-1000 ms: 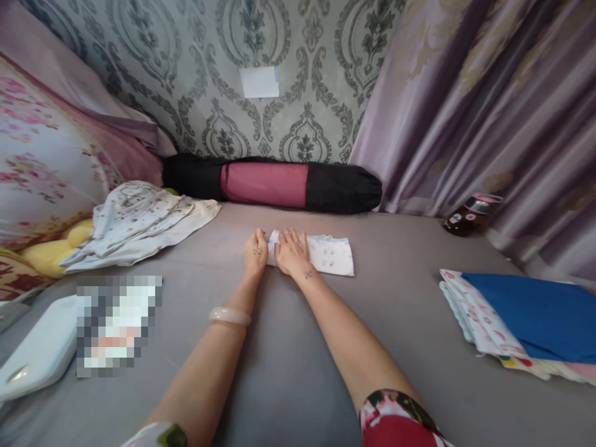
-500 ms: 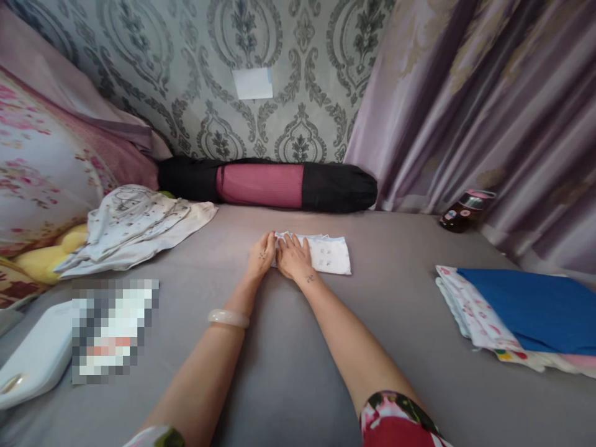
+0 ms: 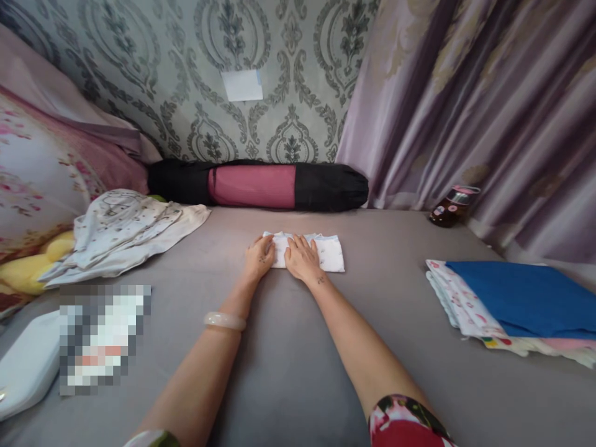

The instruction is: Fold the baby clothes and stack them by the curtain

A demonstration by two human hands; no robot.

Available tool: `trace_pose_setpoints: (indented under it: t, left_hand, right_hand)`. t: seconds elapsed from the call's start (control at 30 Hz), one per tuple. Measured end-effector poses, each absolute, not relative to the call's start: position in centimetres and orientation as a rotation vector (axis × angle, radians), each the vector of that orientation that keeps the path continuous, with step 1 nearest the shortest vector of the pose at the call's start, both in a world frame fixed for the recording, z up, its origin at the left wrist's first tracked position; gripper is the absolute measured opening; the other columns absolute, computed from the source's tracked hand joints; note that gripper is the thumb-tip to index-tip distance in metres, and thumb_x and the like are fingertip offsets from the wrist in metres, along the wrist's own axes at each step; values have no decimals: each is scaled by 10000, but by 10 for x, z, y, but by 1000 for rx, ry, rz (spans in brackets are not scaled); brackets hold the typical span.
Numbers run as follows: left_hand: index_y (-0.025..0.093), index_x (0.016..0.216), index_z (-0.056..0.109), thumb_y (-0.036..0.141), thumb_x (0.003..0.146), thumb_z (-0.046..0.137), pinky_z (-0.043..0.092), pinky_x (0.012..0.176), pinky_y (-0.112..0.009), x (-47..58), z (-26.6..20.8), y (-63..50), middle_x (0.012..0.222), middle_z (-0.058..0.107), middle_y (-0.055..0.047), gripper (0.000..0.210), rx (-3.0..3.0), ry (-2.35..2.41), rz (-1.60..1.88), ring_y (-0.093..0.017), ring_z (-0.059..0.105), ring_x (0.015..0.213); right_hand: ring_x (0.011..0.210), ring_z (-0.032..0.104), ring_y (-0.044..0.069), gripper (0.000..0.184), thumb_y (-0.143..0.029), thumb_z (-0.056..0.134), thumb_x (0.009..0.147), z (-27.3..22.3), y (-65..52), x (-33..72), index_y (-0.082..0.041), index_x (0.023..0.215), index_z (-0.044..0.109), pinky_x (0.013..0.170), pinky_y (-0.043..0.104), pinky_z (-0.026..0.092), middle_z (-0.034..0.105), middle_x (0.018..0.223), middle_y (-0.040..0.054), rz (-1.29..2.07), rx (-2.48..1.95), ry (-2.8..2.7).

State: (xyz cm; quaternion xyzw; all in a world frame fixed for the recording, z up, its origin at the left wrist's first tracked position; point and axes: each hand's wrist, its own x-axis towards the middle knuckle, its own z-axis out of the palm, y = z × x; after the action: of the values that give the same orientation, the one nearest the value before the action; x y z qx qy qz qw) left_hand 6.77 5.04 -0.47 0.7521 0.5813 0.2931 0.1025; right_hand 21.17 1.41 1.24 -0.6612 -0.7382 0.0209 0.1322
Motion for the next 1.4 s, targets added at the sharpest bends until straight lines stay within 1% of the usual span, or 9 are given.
trace_pose_setpoints:
  t: [0.27,0.4,0.5,0.67,0.83,0.97,1.17,1.3,1.4]
  left_hand:
    - [206,1173,613,199,909,440,327,1079,-416,71,-1,46,1250,644,-88,316,2310,1715,914,-234,481,1286]
    - [215,1155,617,168,912,424,320,1075,-426,73,2,44,1219,666,-60,314,2397,1666,953,-240,487,1283]
    - [207,1154,613,158,915,414,326,1064,-430,74,5,43,1223,663,-62,315,2454,1640,953,-244,490,1281]
    - [217,1159,601,217,944,405,285,1097,-447,81,6,39,1269,635,-66,291,2542,1562,877,-234,461,1305]
    - [235,1118,605,316,976,358,247,1119,-439,86,1,39,1220,659,-59,296,2572,1526,726,-200,497,1256]
    - [233,1121,600,321,980,343,250,1114,-428,86,1,40,1229,650,-63,307,2550,1516,706,-193,526,1214]
    - [240,1133,593,315,980,346,240,1119,-408,86,5,37,1239,644,-61,301,2523,1526,663,-184,511,1230]
    - [247,1123,599,321,977,355,246,1117,-409,85,5,38,1247,639,-53,294,2515,1519,656,-186,509,1236]
    - [246,1127,598,324,974,364,249,1119,-420,86,5,39,1274,626,-56,290,2510,1523,649,-189,501,1249]
  right_hand:
    - [1391,308,243,478,-290,276,976,10,14,210,-160,1396,463,1142,486,176,415,1488,90,48,-1886,-2111]
    - [1396,299,235,487,-319,249,991,11,15,216,-163,1409,444,1142,487,182,396,1499,95,103,-1858,-2163]
    - [1402,293,227,505,-350,217,1002,13,14,227,-160,1418,431,1142,490,185,375,1508,112,132,-1852,-2188]
    - [1412,275,249,515,-359,218,1003,11,12,245,-149,1426,425,1147,501,167,364,1514,123,55,-1920,-2141]
    - [1417,267,235,513,-359,209,1005,4,12,248,-170,1434,415,1147,483,181,383,1508,99,58,-1937,-2141]
    - [1420,261,227,514,-365,209,1004,2,13,247,-176,1435,416,1148,475,182,383,1509,91,51,-1942,-2136]
    - [1428,243,225,528,-377,192,1005,3,14,250,-174,1446,398,1151,478,166,357,1523,94,102,-1947,-2148]
    - [1426,248,228,557,-389,180,1003,6,15,257,-134,1458,376,1152,444,181,339,1529,120,147,-1937,-2178]
    - [1422,254,229,555,-383,195,1001,9,13,265,-121,1456,376,1153,419,184,341,1527,127,69,-1949,-2175]
